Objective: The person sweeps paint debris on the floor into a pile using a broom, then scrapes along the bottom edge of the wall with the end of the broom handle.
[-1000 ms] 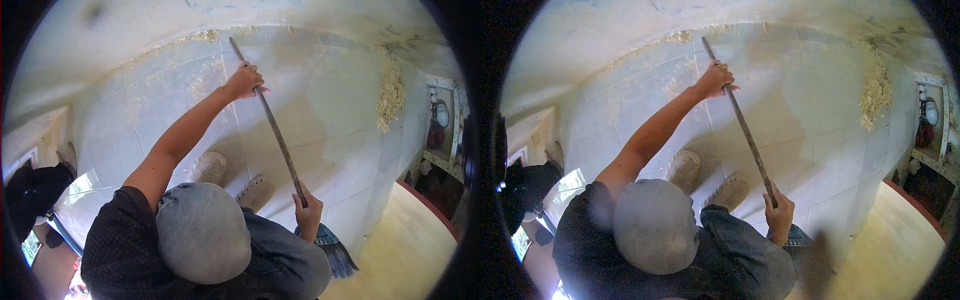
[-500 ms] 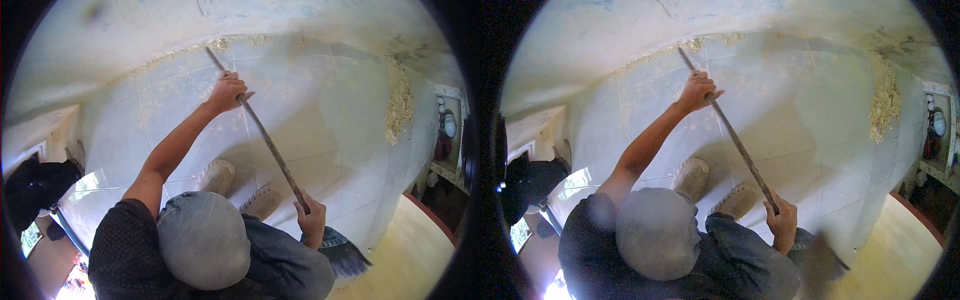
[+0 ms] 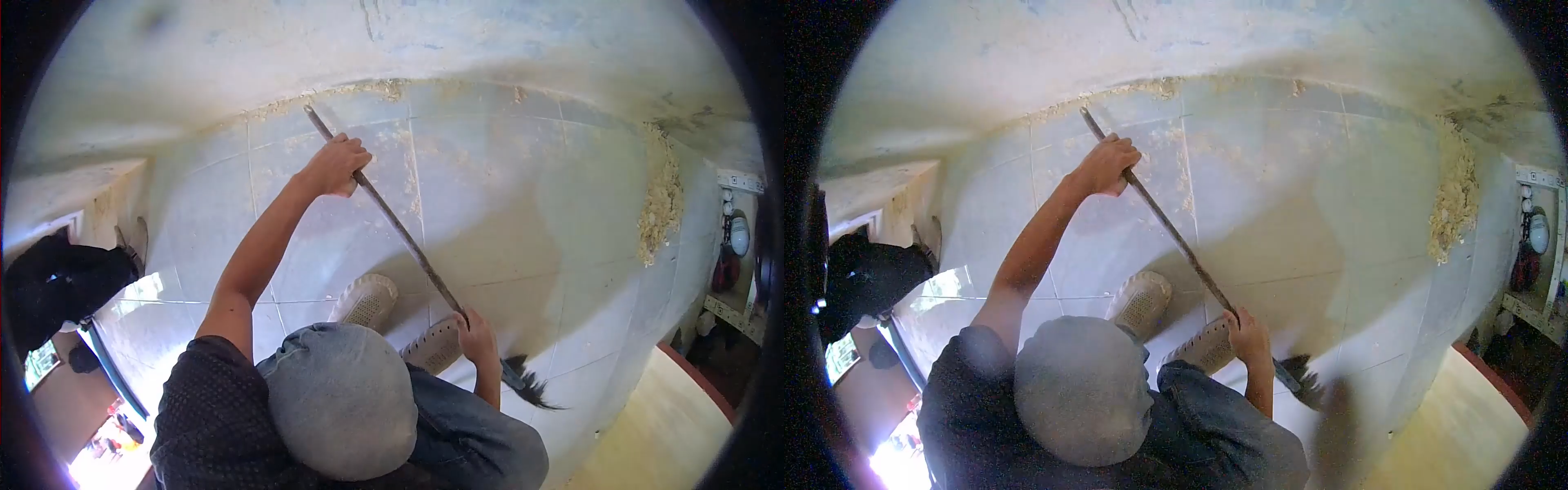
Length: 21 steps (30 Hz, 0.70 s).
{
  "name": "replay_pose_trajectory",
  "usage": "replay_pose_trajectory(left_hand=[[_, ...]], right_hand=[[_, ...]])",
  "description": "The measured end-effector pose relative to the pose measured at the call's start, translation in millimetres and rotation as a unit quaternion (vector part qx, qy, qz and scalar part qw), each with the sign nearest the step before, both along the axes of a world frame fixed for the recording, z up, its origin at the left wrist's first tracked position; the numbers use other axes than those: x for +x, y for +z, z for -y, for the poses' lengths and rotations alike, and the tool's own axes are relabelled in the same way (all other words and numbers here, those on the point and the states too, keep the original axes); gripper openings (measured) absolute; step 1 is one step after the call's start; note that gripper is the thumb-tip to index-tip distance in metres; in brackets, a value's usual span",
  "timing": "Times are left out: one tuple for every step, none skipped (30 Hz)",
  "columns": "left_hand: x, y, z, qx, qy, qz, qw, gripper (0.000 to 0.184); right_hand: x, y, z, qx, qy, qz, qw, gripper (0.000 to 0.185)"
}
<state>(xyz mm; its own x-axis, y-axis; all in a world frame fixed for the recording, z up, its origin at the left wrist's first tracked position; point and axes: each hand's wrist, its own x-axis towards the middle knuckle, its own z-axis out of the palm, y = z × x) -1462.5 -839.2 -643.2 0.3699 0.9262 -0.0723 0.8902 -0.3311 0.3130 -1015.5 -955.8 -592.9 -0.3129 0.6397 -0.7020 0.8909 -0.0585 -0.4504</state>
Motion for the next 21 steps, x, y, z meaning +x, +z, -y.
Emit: replay_pose_trajectory(left_hand=[[2, -3, -5, 0.002, -0.018, 0.008, 1.000, 0.019], [3, -6, -10, 0.007, -0.019, 0.008, 1.000, 0.019], [7, -10, -10, 0.017, -0.031, 0.010, 0.999, 0.020], [10, -11, -10, 0.028, -0.042, 0.012, 0.999, 0.020], [13, -11, -10, 0.029, -0.041, 0.013, 0.999, 0.020], [15, -10, -7, 0.055, -0.020, 0.029, 0.998, 0.022], [15, -9, -3, 0.077, 0.001, 0.044, 0.996, 0.024], [13, -9, 0, 0.074, 0.000, 0.042, 0.996, 0.024], [10, -9, 5, 0.039, 0.012, 0.022, 0.999, 0.027], [6, -8, 9, 0.004, 0.021, 0.001, 1.000, 0.030], [2, -11, 12, 0.003, 0.017, -0.003, 1.000, 0.030], [-1, -17, 15, -0.017, 0.044, -0.031, 0.998, 0.034], [-5, -18, 15, -0.035, 0.073, -0.059, 0.995, 0.038], [-9, -18, 14, -0.030, 0.072, -0.060, 0.995, 0.038], [-12, -18, 14, -0.034, 0.087, -0.072, 0.993, 0.040], [-14, -17, 12, -0.037, 0.104, -0.084, 0.990, 0.043], [-16, -19, 9, -0.028, 0.108, -0.084, 0.990, 0.043], [-18, -24, 8, 0.003, 0.100, -0.069, 0.993, 0.043], [-20, -25, 7, 0.032, 0.092, -0.055, 0.994, 0.043], [-21, -28, 6, 0.035, 0.094, -0.057, 0.993, 0.043], [-21, -32, 4, 0.021, 0.085, -0.042, 0.995, 0.044]], right_hand=[[-2, 2, -2, 0.005, -0.001, 0.000, 1.000, 0.049], [-5, 5, -3, 0.009, -0.021, -0.038, 0.999, 0.042], [-4, 9, -1, 0.007, -0.040, -0.073, 0.997, 0.037], [0, 9, 3, 0.007, -0.040, -0.070, 0.997, 0.037], [4, 4, 5, 0.000, -0.037, -0.066, 0.997, 0.037], [7, -2, 7, -0.006, -0.033, -0.063, 0.997, 0.037], [13, -11, 13, -0.007, -0.032, -0.065, 0.997, 0.037], [19, -19, 19, 0.055, 0.002, -0.102, 0.993, 0.036], [24, -27, 27, 0.115, 0.033, -0.140, 0.983, 0.036], [19, -23, 26, 0.112, 0.028, -0.143, 0.983, 0.036], [11, -14, 19, 0.065, 0.045, -0.162, 0.984, 0.036], [4, -10, 12, 0.021, 0.064, -0.182, 0.981, 0.035], [-3, -11, 9, 0.026, 0.062, -0.184, 0.981, 0.035], [-13, -11, 8, 0.033, 0.076, -0.219, 0.972, 0.036], [-20, -10, 7, 0.040, 0.091, -0.251, 0.963, 0.037], [-28, -8, 6, 0.046, 0.095, -0.250, 0.962, 0.037], [-36, -8, 5, -0.015, 0.053, -0.204, 0.977, 0.039], [-40, -7, 4, -0.078, 0.009, -0.157, 0.984, 0.041], [-38, -9, 5, -0.074, 0.014, -0.159, 0.984, 0.041], [-36, -10, 9, -0.018, 0.013, -0.204, 0.979, 0.042], [-35, -13, 12, 0.036, 0.012, -0.249, 0.968, 0.043]])
